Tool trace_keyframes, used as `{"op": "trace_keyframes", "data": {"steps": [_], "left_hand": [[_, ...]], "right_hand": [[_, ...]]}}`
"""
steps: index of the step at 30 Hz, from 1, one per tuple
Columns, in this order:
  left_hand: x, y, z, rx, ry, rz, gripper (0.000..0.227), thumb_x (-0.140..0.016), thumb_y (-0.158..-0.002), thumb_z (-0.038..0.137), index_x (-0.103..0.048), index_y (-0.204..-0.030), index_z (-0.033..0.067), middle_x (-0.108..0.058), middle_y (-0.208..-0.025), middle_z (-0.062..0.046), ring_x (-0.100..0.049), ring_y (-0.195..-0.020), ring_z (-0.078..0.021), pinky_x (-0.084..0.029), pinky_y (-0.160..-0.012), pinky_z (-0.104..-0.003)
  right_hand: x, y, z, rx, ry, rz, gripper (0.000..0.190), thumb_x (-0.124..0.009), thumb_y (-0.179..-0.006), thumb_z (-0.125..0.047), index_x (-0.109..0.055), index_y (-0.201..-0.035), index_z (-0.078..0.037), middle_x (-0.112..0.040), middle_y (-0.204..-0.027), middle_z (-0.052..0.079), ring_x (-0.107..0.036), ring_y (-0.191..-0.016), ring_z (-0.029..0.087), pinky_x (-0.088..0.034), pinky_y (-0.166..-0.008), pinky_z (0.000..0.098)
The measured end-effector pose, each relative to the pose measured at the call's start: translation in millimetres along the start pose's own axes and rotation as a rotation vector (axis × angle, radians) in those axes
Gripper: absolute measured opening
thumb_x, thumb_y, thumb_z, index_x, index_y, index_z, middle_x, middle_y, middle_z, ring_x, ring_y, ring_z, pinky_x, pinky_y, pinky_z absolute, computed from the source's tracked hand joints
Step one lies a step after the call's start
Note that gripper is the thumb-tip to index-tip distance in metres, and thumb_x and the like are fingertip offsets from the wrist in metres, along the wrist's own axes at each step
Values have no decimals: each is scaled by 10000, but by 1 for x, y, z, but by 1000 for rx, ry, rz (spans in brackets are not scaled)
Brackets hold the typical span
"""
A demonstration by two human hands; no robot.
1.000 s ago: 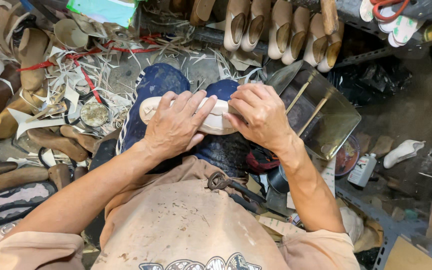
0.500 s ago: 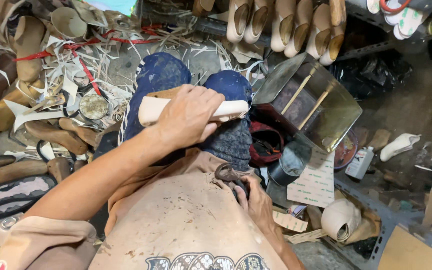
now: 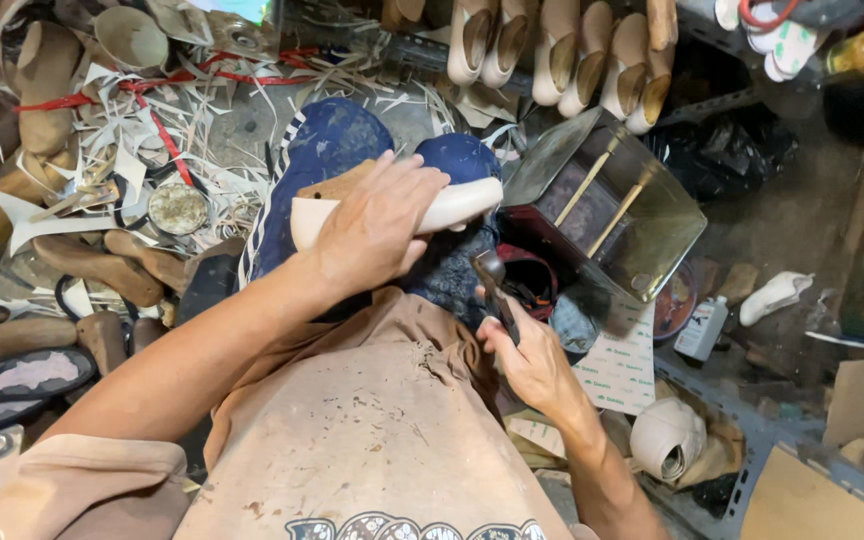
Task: The person sits on the floor and uses a curved metal tool to scrape and shape the sole and edges of a beige slip-on shoe. They repeatedly rotate the shoe, scrape different areas of the sole, and occasionally inspect the work before continuing to shape the shoe.
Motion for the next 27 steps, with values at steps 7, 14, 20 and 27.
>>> {"op": "trace_keyframes", "data": {"steps": [7,14,20,27], "left_hand": [[-11,5,3,-45,-228,69,761,-805,-729,229,-509,-1397,15,-618,-1307,-190,-520,-1360,-355,-307,-1214,-518],[-17,1,-7,-74,-175,112,666,-760,-781,286,-537,-1352,23,-618,-1236,-176,-560,-1282,-357,-361,-1168,-534],[-28,-8,-17,-63,-119,112,629,-776,-782,308,-560,-1307,39,-618,-1124,-147,-598,-1163,-335,-408,-1124,-533],[-12,-20,-33,-71,81,37,642,-727,-783,284,-515,-1341,48,-573,-1115,-172,-605,-1092,-392,-469,-1040,-585]], "right_hand": [[22,-29,16,381,732,48,437,-544,-988,-235,-549,-1409,-117,-668,-1098,96,-658,-1050,316,-509,-927,459],[32,-41,-6,288,608,24,368,-536,-1015,-264,-574,-1350,-118,-648,-1035,108,-666,-984,403,-506,-872,535],[28,-19,-5,210,436,33,205,-541,-1029,-324,-661,-1115,-182,-621,-798,50,-699,-785,396,-546,-622,526],[27,-17,10,54,328,-70,274,-483,-1045,-348,-685,-1145,-192,-684,-699,17,-723,-730,362,-563,-610,477]]}}
Point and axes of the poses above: each hand's wrist, its own y-axis away from the middle knuckle, its own x-axis out of the back of the hand, z = x × y, the point moved 3 cm from there along -y, towards the middle knuckle
